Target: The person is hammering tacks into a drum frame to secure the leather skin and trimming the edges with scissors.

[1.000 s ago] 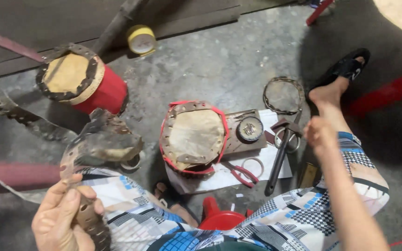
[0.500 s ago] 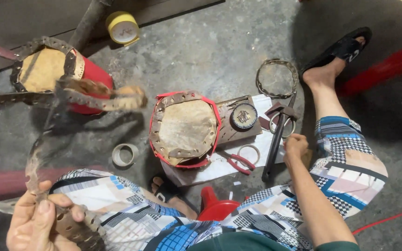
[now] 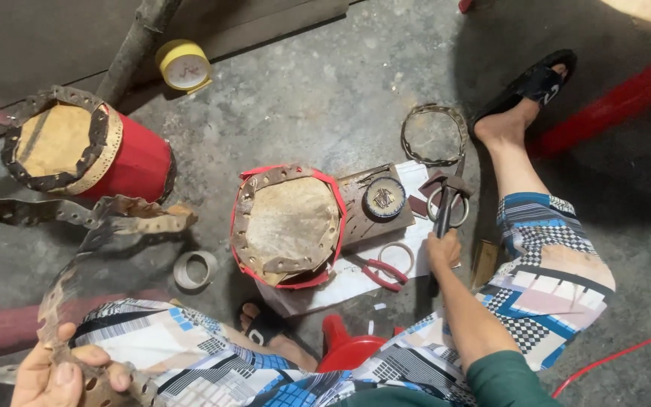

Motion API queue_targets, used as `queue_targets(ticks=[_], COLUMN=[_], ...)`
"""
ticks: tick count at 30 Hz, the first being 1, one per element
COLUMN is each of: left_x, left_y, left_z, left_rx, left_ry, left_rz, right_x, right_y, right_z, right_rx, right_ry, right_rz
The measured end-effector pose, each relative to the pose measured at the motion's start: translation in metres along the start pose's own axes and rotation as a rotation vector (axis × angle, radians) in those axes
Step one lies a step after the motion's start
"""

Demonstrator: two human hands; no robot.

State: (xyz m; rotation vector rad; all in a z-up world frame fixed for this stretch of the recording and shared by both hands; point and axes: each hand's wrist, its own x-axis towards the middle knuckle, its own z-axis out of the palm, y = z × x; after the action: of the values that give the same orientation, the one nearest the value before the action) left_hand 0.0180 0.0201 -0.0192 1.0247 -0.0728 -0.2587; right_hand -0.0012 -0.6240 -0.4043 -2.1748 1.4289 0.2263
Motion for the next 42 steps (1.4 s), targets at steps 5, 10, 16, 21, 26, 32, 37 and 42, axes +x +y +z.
queue_targets(ticks=[5,10,16,21,26,32,37,42], left_x=[0.003,0.001,-0.001,-0.012,0.001,0.000,0.003,0.019], left_y=[-0.007,-0.008,-0.004,-0.004,-0.010,0.005,-0.003,0.012], left_z=[0.000,-0.002,-0.008,0.028,0.083,0.121,0.125,0.155], left_rx=[0.006,0.035,0.182,0.398,0.653,0.631,0.700,0.900], left_ry=[0.004,0.102,0.059,0.342,0.512,0.585,0.631,0.559], left_rz=[0.057,0.040,0.059,0.038,0.177,0.046,-0.135,-0.116], right_x=[-0.020,-0.023,-0.012,-0.009,-0.028,0.049,0.068,0.071], right_y=[0.000,0.011,0.022,0.004,-0.060,-0.044,-0.061,-0.064], right_z=[0.036,0.018,0.018,-0.001,-0.040,-0.008,-0.008,-0.004], right_rx=[0.253,0.313,0.287,-0.014,-0.025,-0.259,-0.296,-0.127], right_ry=[0.370,0.379,0.439,0.528,0.453,0.339,0.141,0.144], right_rz=[0.090,0.418,0.569,0.439,-0.431,-0.464,-0.383,-0.354])
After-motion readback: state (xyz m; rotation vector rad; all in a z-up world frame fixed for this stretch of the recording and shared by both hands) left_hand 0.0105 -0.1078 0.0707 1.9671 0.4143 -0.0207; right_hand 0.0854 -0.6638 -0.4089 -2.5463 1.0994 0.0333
